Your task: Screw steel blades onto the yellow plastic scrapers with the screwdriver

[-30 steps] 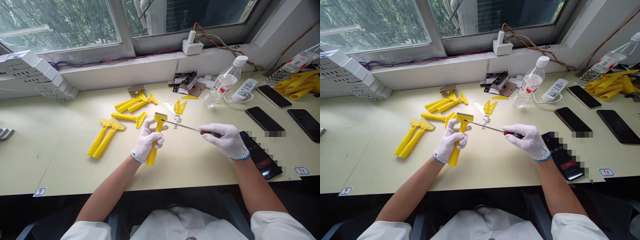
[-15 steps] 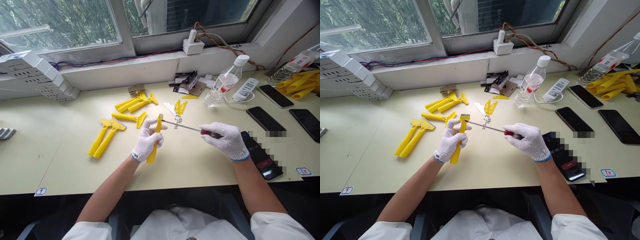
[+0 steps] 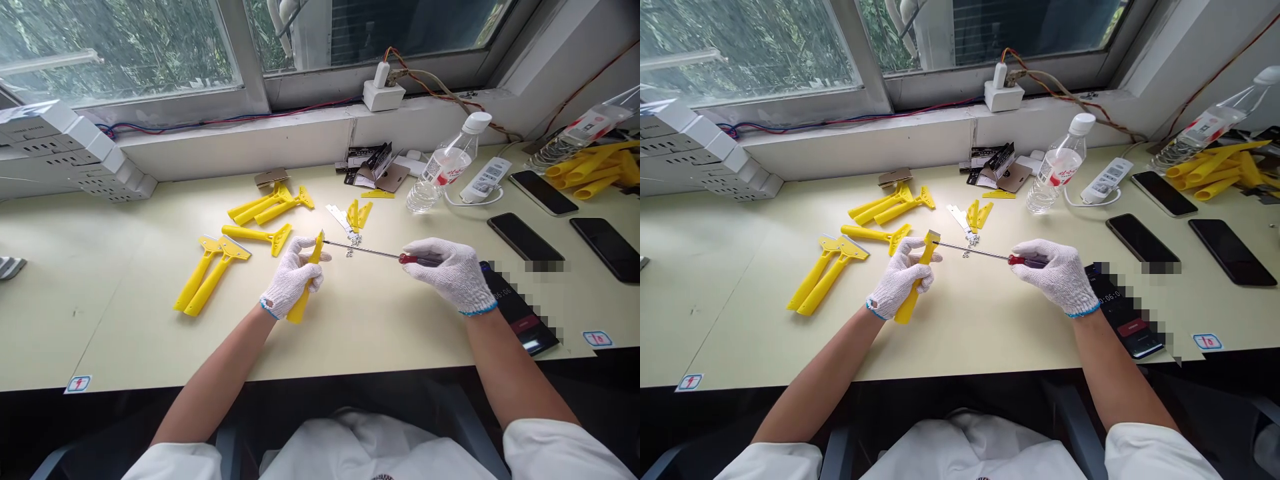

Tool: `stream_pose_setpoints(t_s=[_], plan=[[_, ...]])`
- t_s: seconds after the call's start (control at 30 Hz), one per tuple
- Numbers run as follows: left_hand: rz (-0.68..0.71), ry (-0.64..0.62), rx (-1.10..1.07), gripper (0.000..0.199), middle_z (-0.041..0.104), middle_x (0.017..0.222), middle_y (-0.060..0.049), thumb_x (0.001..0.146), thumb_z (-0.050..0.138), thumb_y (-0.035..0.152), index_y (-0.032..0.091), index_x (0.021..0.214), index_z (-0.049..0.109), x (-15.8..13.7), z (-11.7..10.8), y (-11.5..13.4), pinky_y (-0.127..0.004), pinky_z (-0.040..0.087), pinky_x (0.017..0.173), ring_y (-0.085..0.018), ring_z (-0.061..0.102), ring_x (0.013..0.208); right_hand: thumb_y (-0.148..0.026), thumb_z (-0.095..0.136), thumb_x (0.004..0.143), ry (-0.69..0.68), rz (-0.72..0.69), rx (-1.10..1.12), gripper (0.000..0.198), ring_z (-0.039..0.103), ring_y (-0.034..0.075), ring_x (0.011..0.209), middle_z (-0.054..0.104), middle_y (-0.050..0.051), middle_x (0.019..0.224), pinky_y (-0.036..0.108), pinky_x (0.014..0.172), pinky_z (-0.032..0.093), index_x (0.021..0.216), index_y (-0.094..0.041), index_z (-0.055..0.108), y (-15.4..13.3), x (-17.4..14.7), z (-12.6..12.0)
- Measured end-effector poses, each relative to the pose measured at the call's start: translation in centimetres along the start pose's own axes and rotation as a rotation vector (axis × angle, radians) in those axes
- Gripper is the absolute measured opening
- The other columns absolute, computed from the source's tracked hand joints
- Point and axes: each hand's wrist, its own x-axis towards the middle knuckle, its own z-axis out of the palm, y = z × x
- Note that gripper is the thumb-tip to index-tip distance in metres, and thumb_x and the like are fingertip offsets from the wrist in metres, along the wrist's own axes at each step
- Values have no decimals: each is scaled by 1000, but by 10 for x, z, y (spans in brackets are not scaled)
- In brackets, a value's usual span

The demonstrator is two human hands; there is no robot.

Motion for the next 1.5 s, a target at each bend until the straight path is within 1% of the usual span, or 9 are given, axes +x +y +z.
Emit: stream_pose_setpoints(t_s=[0.1, 0.2, 0.5, 0.6, 0.7, 0.93, 1.13, 1.33, 1.5], plan=[[1, 14, 15, 56, 76, 113, -4, 79, 77, 15, 29, 126, 51, 3, -3, 3, -23, 43, 49, -6, 55, 52, -39, 94, 80, -73, 227, 128, 38, 74, 23, 75, 83, 8, 98, 28, 49, 52, 113, -24, 81, -1, 3, 3], [-19, 41, 13, 57, 77, 112, -5, 76, 77, 14, 28, 126, 51, 5, -6, 7, -23, 44, 50, -7, 56, 52, -32, 91, 77, -135, 272, 304, 36, 64, 16, 67, 78, 5, 94, 26, 49, 46, 108, -23, 73, -2, 5, 6], [-36, 89, -31, 61, 76, 110, -5, 72, 80, 14, 28, 124, 53, 8, -9, 6, -22, 44, 49, -7, 57, 54, -37, 97, 79, 205, -24, 176, 30, 82, 28, 89, 82, 5, 98, 47, 89, 71, 100, -28, 77, 0, 5, 15], [-53, 89, -48, 62, 76, 110, -5, 71, 80, 14, 28, 124, 52, 9, -10, 5, -21, 43, 49, -7, 57, 54, -45, 91, 88, 168, -27, 154, 29, 75, 23, 66, 78, 3, 81, 40, 64, 67, 105, -26, 79, -3, 2, 16], [-51, 101, -43, 63, 76, 110, -5, 70, 79, 13, 28, 124, 50, 9, -10, 7, -21, 43, 50, -7, 57, 54, -52, 79, 101, 96, 12, 155, 30, 56, 15, 44, 68, 0, 68, 31, 39, 45, 107, -23, 78, 1, -1, 15], [-21, 139, -28, 63, 74, 108, -4, 71, 80, 13, 28, 125, 52, 8, -10, 10, -21, 43, 50, -7, 56, 54, -32, 88, 89, -56, -39, 294, 30, 68, 16, 64, 71, -1, 95, 35, 62, 61, 107, -28, 64, 9, 1, 17], [-21, 75, -3, 59, 75, 109, -4, 73, 78, 14, 28, 125, 51, 7, -10, 6, -22, 42, 49, -7, 56, 53, -40, 93, 88, 189, -97, 224, 26, 75, 22, 69, 76, 2, 88, 41, 69, 67, 101, -28, 74, 3, 4, 19], [-50, 48, -39, 60, 76, 112, -6, 75, 80, 16, 28, 126, 51, 7, -6, 1, -21, 40, 49, -7, 57, 54, -57, 86, 94, 233, 36, 180, 35, 52, 17, 39, 67, 0, 67, 33, 35, 37, 103, -25, 75, 11, 4, 15], [-30, 101, -26, 61, 75, 109, -5, 72, 79, 15, 28, 125, 50, 8, -7, 5, -21, 42, 49, -8, 57, 53, -48, 89, 88, 111, -50, 249, 38, 71, 21, 64, 75, 2, 90, 39, 61, 63, 108, -29, 63, 8, 5, 13]])
